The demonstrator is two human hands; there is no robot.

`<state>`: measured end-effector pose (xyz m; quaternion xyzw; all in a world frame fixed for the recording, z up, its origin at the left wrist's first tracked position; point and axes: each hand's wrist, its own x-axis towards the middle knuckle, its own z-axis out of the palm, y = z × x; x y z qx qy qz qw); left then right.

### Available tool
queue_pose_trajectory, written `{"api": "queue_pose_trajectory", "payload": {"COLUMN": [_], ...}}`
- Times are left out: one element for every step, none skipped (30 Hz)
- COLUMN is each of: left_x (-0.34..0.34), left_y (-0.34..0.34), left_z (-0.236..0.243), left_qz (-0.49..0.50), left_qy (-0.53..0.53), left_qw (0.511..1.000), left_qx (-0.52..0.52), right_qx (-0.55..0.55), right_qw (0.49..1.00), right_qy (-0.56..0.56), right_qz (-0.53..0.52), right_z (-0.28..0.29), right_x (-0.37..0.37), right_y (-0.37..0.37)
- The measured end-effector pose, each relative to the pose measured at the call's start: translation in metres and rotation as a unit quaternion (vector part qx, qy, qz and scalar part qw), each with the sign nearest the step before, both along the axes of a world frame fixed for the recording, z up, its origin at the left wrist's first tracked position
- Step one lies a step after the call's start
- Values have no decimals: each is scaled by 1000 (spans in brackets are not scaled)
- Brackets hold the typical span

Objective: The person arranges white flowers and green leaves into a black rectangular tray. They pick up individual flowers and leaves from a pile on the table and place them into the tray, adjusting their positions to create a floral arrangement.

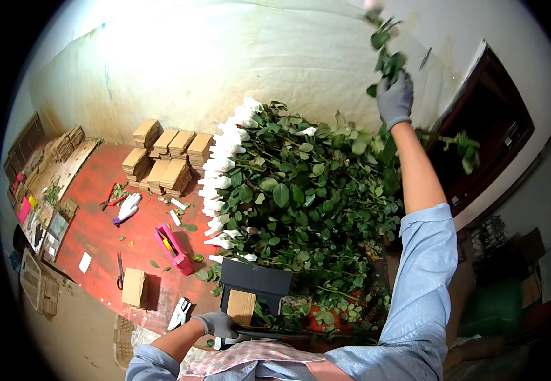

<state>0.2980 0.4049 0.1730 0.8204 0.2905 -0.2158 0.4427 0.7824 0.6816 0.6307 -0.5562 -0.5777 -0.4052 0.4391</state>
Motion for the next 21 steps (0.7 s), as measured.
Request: {"api": "queue_pose_trajectory", "payload": {"left_x": [1,2,6,6,5,5,7,9,9,10,12,12,11,11,11,13,16,13,10,8,10], "left_y": [1,2,4,6,6,6,8,9,11,13,15,19,21,22,24,26,28,31,33,36,42], "left_z": [-1,-2,-5,-3,2,6,9,11,9,6,1,4,7,11,14,15,14,13,12,11,11], "left_qz": [-12,-28,-49,-65,-42,-50,-57,-65,-98,-113,-128,-144,-147,-154,-162,-169,-175,-175,-176,-163,-155], "left_qy": [26,41,54,71,59,49,39,28,34,30,25,25,22,21,19,16,16,20,26,27,26], "left_qw": [1000,999,997,995,997,997,997,997,994,993,991,988,988,987,985,984,983,982,982,983,984], "left_qx": [1,-5,-11,-15,-11,-16,-20,-24,-31,-34,-36,-37,-47,-50,-52,-54,-57,-61,-66,-78,-87], "right_qx": [67,36,-27,-89,-143,-193,-172,-151,-137,-122,-108,-117,-125,-134,-118,-120,-121,-121,-100,-89,-78], "right_qw": [996,993,996,993,989,981,984,986,987,988,988,985,981,977,972,961,946,927,926,927,930], "right_qy": [-10,12,13,17,12,7,-1,-9,-4,0,5,22,40,56,85,117,148,183,164,162,157], "right_qz": [54,108,89,73,45,33,48,63,80,96,112,127,142,156,183,222,261,305,325,326,322], "right_z": [18,33,38,38,32,27,21,19,19,20,21,22,25,27,28,30,32,34,36,38,44], "right_x": [-4,-8,-1,2,6,8,9,10,11,13,16,12,8,5,5,8,12,3,1,-3,-5], "right_y": [-2,-8,-9,-8,-10,-16,-22,-27,-30,-34,-38,-45,-52,-59,-61,-68,-77,-85,-91,-96,-105]}}
